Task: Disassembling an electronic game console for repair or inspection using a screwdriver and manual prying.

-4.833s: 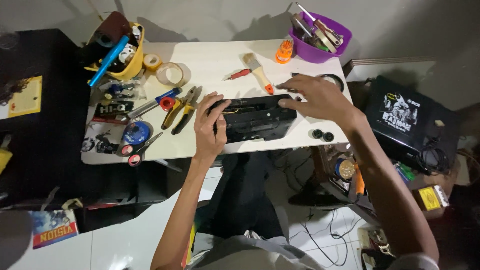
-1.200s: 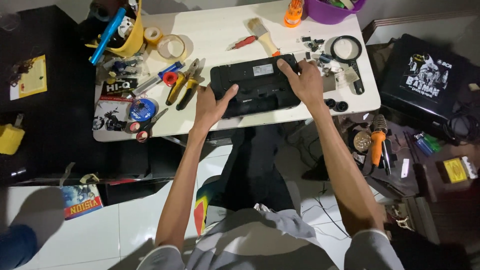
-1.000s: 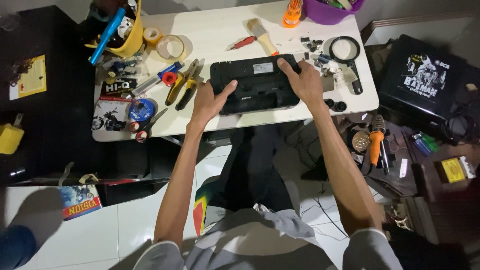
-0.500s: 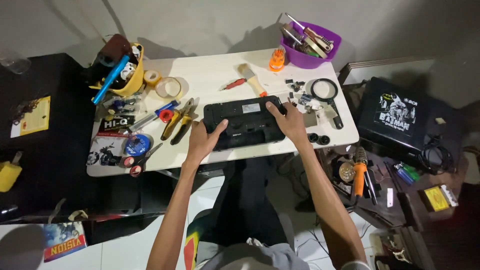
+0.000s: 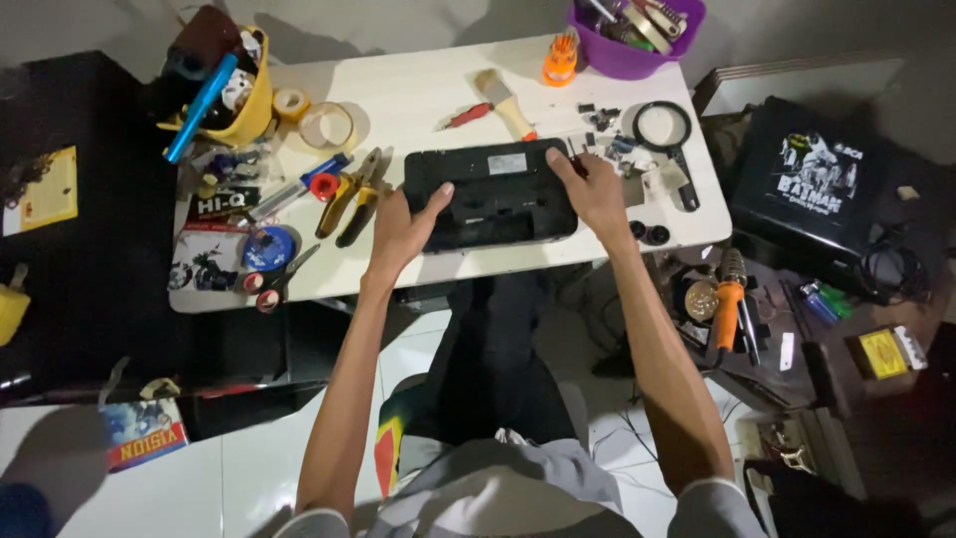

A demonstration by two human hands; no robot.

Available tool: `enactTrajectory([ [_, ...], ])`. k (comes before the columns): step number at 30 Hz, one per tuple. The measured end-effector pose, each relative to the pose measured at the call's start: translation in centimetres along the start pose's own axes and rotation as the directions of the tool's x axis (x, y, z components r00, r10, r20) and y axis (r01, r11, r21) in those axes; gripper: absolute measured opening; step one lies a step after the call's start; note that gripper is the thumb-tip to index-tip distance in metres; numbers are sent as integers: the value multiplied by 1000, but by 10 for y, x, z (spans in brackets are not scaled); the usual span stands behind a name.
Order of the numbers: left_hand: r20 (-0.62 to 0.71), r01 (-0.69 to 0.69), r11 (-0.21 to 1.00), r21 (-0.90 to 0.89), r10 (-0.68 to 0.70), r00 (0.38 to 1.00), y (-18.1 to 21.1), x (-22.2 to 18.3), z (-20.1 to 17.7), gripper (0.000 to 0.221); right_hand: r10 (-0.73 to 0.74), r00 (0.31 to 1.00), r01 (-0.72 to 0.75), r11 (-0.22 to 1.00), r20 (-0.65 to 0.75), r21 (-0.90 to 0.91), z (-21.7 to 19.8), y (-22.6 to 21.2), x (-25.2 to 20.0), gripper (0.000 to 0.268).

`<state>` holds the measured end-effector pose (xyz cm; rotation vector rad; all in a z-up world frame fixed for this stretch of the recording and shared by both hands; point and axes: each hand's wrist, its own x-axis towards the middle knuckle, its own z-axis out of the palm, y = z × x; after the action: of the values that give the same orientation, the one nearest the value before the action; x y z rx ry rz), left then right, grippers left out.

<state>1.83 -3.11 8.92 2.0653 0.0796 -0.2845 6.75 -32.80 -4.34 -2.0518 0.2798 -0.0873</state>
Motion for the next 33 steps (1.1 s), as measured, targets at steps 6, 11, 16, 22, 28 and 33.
enactTrajectory([
  [6,18,19,1000,-6,-19,1000,-12,13,5,108,-16,1000,16,1000,-16,-25,-6,-6,-2,63],
  [11,30,-10,999,-43,12,999,-11,17,4,112,-34,999,33,999,-30,-39,-5,-13,0,61],
  [16,36,-29,997,-73,32,999,-11,11,3,106,-58,998,57,997,-18,-48,-6,-8,4,62],
  [22,33,-46,997,-67,48,998,-29,26,3,105,-54,998,52,997,-25,-62,-6,4,10,62],
  [28,-40,-114,992,-63,111,993,-30,31,5,94,-151,988,149,984,-12,-93,-8,3,10,63],
  [33,-49,-97,995,16,98,994,-45,47,7,96,-202,979,201,977,-1,-70,-10,-9,-1,64],
])
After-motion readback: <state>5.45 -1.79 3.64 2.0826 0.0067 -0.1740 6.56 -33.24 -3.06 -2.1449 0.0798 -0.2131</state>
